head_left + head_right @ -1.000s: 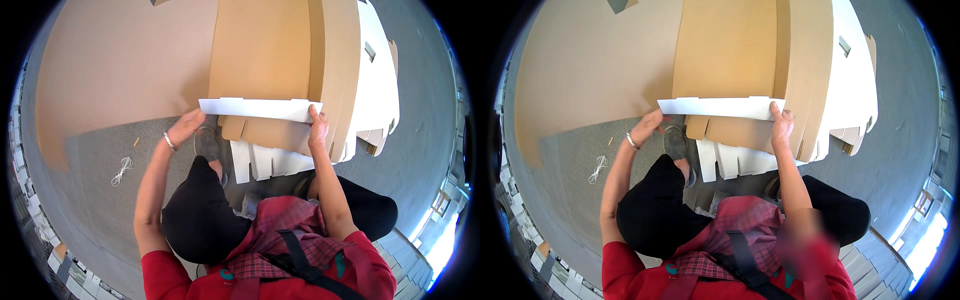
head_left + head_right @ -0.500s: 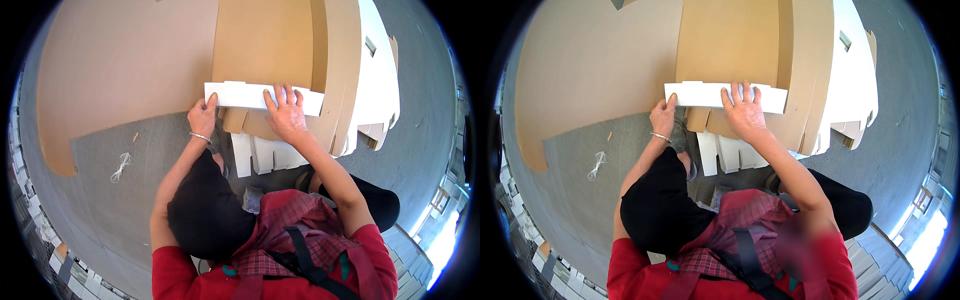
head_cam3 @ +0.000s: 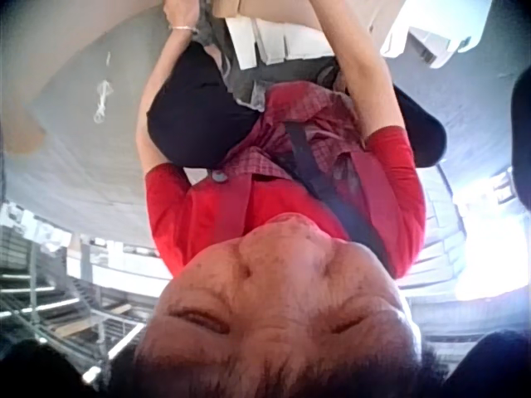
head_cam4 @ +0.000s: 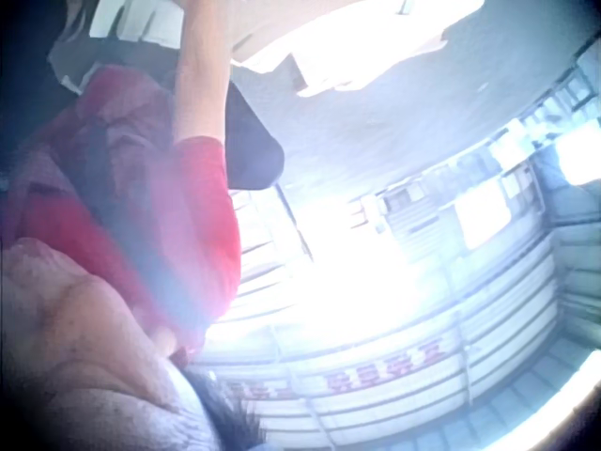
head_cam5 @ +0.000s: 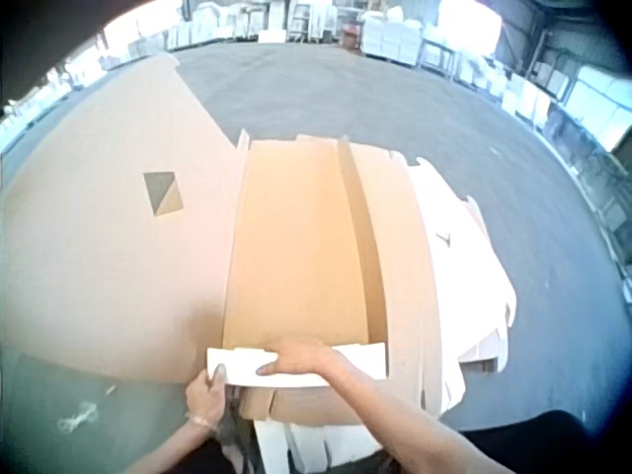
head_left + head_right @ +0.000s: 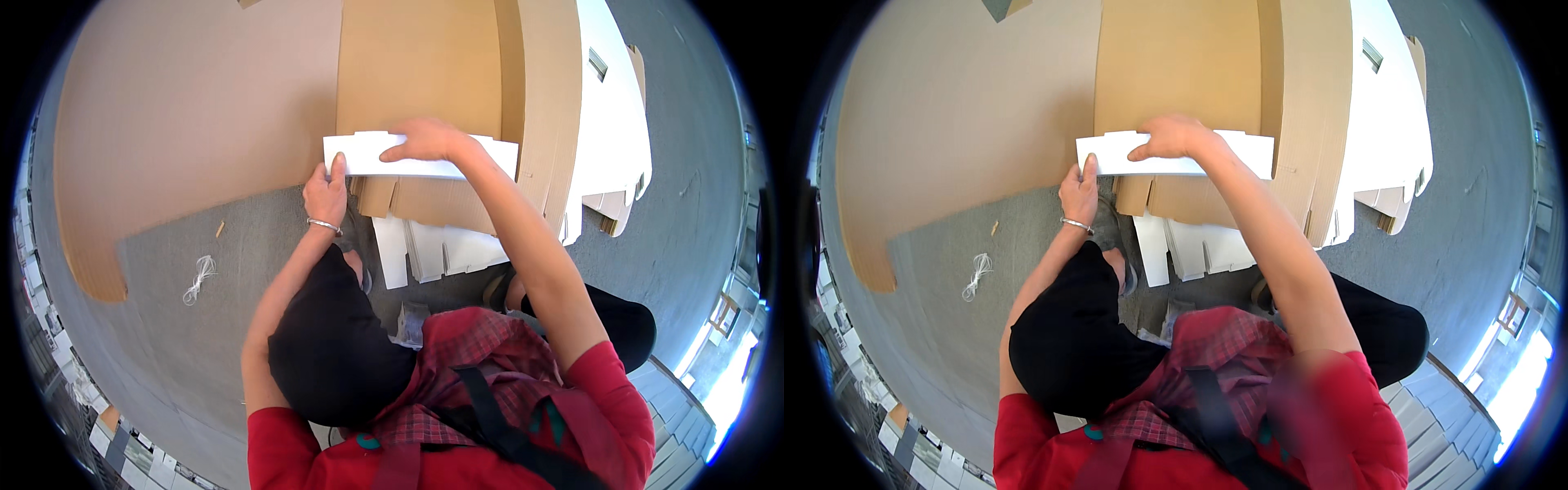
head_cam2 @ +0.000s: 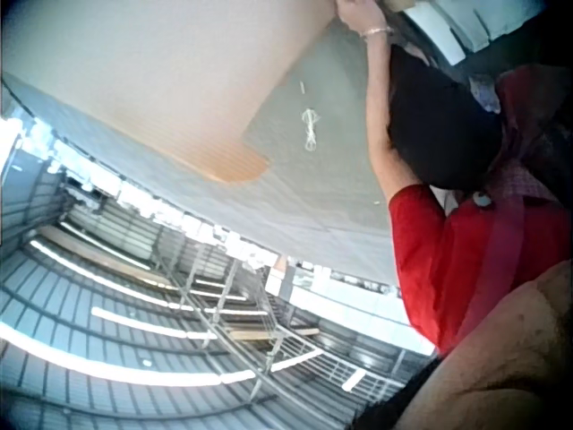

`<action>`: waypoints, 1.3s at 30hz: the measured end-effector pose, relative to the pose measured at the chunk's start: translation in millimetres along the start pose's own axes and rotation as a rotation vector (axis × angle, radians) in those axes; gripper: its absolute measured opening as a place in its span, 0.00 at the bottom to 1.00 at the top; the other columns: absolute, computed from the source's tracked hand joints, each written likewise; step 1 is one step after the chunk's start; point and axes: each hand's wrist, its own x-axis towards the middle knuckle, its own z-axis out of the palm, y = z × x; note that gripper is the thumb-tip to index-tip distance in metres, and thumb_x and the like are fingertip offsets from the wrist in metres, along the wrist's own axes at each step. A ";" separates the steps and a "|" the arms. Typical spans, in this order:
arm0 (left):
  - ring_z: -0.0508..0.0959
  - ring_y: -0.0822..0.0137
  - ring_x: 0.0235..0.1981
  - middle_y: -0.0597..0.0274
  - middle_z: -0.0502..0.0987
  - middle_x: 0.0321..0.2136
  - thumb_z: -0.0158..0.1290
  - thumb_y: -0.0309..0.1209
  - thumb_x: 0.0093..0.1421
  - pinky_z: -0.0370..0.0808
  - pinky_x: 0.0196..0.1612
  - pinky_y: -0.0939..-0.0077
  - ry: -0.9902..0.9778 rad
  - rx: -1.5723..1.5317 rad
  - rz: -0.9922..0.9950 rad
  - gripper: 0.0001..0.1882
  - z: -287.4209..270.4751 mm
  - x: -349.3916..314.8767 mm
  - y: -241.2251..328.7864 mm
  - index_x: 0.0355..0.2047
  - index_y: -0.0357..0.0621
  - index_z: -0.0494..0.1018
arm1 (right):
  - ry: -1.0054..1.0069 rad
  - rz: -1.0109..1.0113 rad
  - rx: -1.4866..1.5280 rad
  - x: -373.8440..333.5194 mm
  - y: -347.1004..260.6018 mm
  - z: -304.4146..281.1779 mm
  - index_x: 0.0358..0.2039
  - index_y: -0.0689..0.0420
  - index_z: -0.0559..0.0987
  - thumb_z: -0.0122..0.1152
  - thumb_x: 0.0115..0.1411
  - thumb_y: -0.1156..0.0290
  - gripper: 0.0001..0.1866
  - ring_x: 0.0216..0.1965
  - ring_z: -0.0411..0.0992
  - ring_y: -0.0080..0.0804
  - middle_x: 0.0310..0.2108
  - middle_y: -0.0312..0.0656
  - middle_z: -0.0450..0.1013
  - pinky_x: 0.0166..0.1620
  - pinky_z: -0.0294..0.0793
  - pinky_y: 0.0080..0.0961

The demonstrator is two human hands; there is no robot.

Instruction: The person sits on the floor and assembles a cardboard box by hand. They fold the pre-cut flaps and tabs of the cardboard sheet to form the box structure, securing the sides into place.

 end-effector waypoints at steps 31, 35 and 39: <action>0.73 0.53 0.40 0.54 0.74 0.33 0.49 0.20 0.47 0.73 0.41 0.61 -0.663 0.662 0.919 0.14 21.1 2.0 42.7 0.36 0.43 0.74 | 0.326 -0.231 -0.379 -99.0 87.2 76.9 0.31 0.56 0.78 0.61 0.45 0.69 0.11 0.38 0.69 0.42 0.31 0.44 0.69 0.42 0.70 0.36; 0.76 0.54 0.37 0.57 0.77 0.31 0.50 0.21 0.45 0.74 0.38 0.61 -0.978 0.687 0.741 0.14 2.5 18.9 37.3 0.33 0.47 0.77 | 0.114 -0.101 -0.090 -97.1 69.8 95.3 0.31 0.58 0.79 0.54 0.44 0.77 0.12 0.40 0.72 0.48 0.33 0.47 0.72 0.42 0.71 0.40; 0.78 0.54 0.33 0.58 0.78 0.27 0.52 0.23 0.44 0.75 0.36 0.62 -1.128 0.798 0.627 0.14 5.8 22.2 39.2 0.33 0.48 0.78 | -0.051 -0.043 0.007 -85.9 63.7 93.0 0.33 0.58 0.80 0.51 0.43 0.78 0.15 0.41 0.72 0.49 0.35 0.48 0.73 0.44 0.72 0.41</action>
